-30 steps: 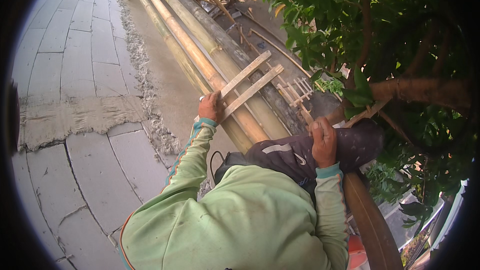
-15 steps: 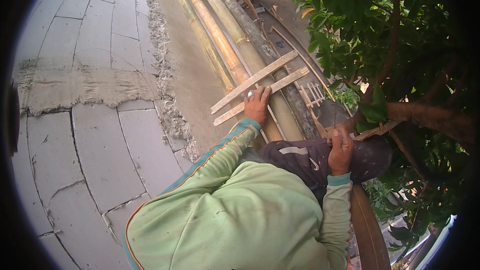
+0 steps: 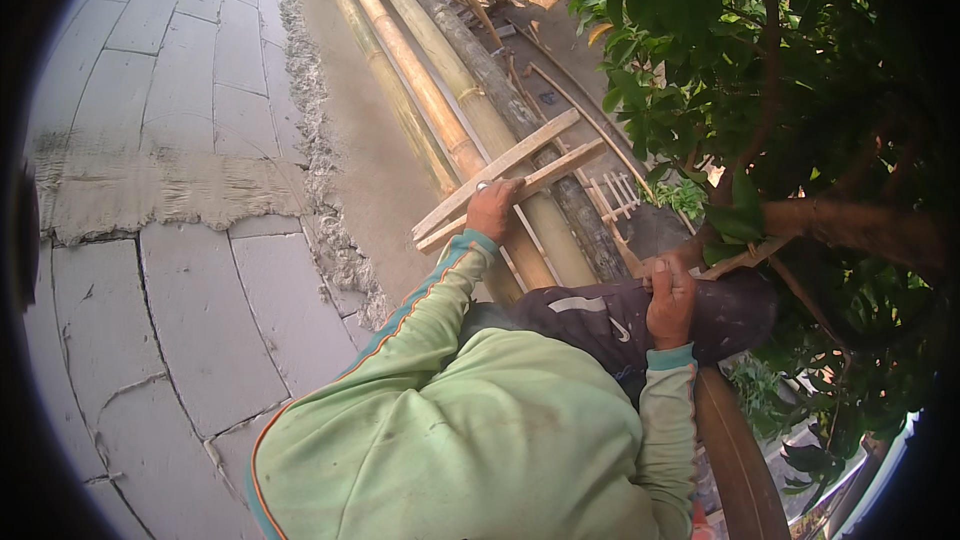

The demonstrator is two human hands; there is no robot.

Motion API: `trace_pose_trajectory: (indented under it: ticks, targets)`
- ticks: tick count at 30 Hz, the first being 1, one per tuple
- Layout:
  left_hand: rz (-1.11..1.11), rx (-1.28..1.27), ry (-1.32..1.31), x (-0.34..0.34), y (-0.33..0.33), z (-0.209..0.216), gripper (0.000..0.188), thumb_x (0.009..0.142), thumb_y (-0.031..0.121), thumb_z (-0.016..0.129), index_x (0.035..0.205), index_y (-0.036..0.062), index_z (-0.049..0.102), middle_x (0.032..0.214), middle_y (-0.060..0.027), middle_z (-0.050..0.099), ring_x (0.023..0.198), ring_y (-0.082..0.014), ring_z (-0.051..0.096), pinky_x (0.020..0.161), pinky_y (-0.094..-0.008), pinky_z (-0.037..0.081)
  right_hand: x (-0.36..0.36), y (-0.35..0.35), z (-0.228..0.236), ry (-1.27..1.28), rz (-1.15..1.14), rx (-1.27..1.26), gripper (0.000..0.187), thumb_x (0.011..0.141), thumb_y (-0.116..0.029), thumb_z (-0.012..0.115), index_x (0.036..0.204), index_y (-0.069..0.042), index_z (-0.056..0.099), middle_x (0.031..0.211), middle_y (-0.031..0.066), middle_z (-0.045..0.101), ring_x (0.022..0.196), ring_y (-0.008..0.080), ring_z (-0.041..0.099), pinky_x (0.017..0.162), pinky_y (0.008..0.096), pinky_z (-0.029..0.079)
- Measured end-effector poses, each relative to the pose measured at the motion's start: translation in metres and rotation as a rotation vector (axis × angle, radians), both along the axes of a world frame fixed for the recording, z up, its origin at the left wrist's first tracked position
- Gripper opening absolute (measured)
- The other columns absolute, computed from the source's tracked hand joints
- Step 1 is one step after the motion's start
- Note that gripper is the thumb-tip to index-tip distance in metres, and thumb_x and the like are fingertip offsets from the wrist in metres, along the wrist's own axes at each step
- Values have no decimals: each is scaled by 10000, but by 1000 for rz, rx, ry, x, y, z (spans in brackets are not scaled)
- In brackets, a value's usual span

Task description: The person secures a bamboo scaffold to a tree using wire and pliers. They then climb the scaffold and continue attaching wooden slats to the bamboo poles with wire, hammering nails to reinforce the structure.

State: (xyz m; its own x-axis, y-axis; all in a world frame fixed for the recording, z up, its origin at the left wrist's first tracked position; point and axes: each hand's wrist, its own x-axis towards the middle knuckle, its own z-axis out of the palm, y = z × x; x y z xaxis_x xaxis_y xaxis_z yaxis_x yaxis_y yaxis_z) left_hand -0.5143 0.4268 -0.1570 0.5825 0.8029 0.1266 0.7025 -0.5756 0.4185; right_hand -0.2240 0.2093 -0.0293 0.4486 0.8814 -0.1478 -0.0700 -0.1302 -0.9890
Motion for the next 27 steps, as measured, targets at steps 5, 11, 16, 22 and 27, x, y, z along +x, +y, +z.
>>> trace_pose_trajectory:
  ticks: [5,11,16,22,27]
  targets:
    - [46,138,92,10,-2,-4,503,865,210,733,1343,193,577,1208,-90,652,1029,-327,661,856,-465,529,-1,4,7,-151,-4,-41,287,1062,-218,501,857,-21,536,691,36,526,643,125,494,594,306,405]
    - [203,-51,-243,31,-5,63,514,857,204,733,1340,96,591,1171,-147,623,1000,-368,644,850,-462,536,0,-1,10,-110,-43,-53,286,1060,-211,499,858,-12,535,694,49,542,637,133,500,592,313,404]
    - [597,-273,-1046,10,37,109,316,921,89,738,1193,-13,614,1020,-74,684,874,-149,644,785,-314,543,-2,3,13,-180,-35,-59,271,1060,-194,493,863,-11,529,693,43,529,638,124,479,584,313,385]
    - [590,-422,-1215,11,33,120,354,957,62,716,1277,-32,601,1194,-91,691,1047,-168,640,947,-314,495,-3,2,6,-11,-16,17,288,1073,-214,468,840,-47,495,714,-4,449,660,93,393,597,285,350]
    - [319,-131,-231,51,1,139,416,887,110,669,1290,33,596,1107,-132,656,1045,-329,671,901,-405,542,-1,3,8,13,-21,1,288,1076,-221,471,851,-45,503,719,-5,453,665,90,395,605,283,351]
